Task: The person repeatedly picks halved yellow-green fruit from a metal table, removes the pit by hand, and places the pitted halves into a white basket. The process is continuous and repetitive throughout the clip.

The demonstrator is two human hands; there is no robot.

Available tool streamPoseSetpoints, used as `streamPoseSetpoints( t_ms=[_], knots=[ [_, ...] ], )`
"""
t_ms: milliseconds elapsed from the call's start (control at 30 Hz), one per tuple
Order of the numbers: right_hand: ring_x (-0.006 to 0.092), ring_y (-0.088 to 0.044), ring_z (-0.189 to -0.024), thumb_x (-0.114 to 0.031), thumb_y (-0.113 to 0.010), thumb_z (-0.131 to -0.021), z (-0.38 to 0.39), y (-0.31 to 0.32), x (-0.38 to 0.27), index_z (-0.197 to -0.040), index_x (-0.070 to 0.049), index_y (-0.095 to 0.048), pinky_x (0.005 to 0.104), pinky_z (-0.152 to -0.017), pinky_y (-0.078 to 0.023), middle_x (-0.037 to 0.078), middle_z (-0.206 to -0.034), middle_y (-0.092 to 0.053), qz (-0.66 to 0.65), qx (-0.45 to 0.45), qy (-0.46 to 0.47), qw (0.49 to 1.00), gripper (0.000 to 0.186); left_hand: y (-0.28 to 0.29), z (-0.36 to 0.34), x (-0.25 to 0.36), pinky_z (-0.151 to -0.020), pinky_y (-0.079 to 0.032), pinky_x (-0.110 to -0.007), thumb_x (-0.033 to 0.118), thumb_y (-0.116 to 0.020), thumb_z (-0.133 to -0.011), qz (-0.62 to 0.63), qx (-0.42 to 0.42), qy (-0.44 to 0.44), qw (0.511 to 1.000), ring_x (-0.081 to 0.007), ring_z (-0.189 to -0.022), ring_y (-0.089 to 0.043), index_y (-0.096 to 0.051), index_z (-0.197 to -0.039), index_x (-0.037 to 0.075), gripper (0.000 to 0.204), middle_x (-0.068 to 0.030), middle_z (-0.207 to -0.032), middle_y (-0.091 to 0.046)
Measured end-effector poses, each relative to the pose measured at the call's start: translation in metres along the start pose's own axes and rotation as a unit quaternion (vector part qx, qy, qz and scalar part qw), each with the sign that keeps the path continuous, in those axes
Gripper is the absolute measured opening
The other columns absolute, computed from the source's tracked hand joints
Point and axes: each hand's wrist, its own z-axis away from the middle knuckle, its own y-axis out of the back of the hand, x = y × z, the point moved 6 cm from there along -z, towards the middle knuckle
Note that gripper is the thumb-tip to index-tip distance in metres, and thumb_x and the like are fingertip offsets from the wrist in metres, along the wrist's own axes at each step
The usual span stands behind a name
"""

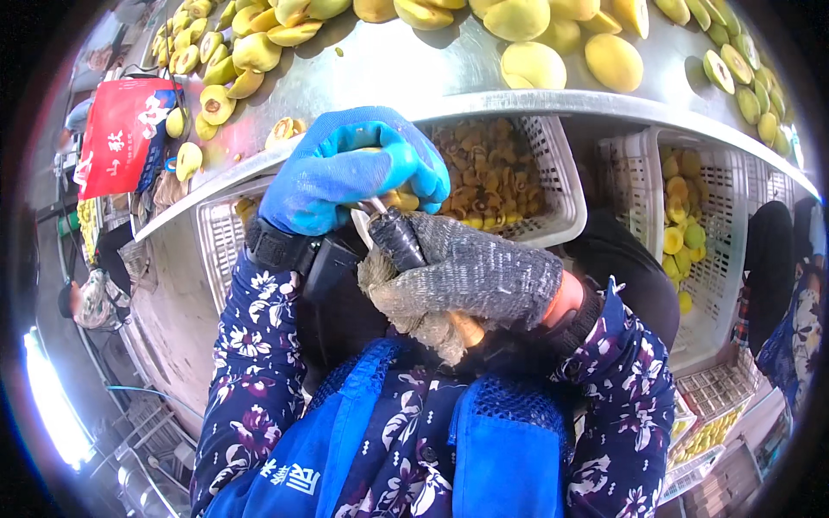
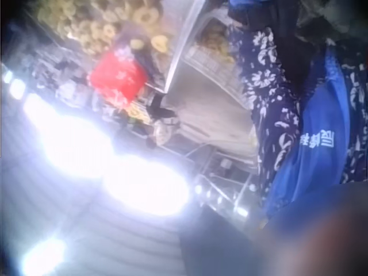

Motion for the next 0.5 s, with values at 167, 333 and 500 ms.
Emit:
streamPoseSetpoints(
  t_ms=[167, 333, 500],
  knots=[
    [0.0224, -0.065, -0.071, -0.020, -0.073, -0.084, 0.004, 0.008, -0.010, -0.113, -0.002, -0.054, 0.0324, -0.067, -0.052, 0.009, -0.084, -0.064, 0.089, 0.039, 0.056, 0.994, 0.038, -0.004, 0.001, 0.006, -0.081, -0.056, -0.041, 0.042, -0.057, -0.095, 0.110, 0.009, -0.122, 0.986, -0.0288, -0.089, -0.066, -0.060, -0.101, -0.005, 0.047, -0.0202, -0.101, -0.064],
    [0.0375, -0.066, -0.087, -0.012, -0.068, -0.084, 0.010, 0.016, -0.024, -0.115, -0.005, -0.055, 0.0433, -0.077, -0.053, 0.016, -0.099, -0.067, 0.675, 0.175, 0.261, 0.667, 0.035, 0.019, 0.003, 0.005, -0.086, -0.056, -0.043, 0.035, -0.052, -0.096, 0.101, 0.127, -0.167, 0.972, -0.0299, -0.096, -0.066, -0.059, -0.108, -0.003, 0.040, -0.0192, -0.105, -0.064],
    [0.0326, -0.069, -0.074, -0.012, -0.058, -0.086, 0.001, 0.060, 0.005, -0.094, -0.011, -0.063, 0.0439, -0.061, -0.053, 0.012, -0.080, -0.065, 0.807, 0.246, -0.038, 0.535, 0.010, 0.058, 0.081, 0.047, -0.069, -0.048, -0.036, -0.002, -0.072, -0.073, -0.535, 0.333, -0.228, 0.742, -0.0254, -0.080, -0.062, -0.068, -0.088, 0.001, 0.016, -0.0099, -0.086, -0.064]
  ],
)
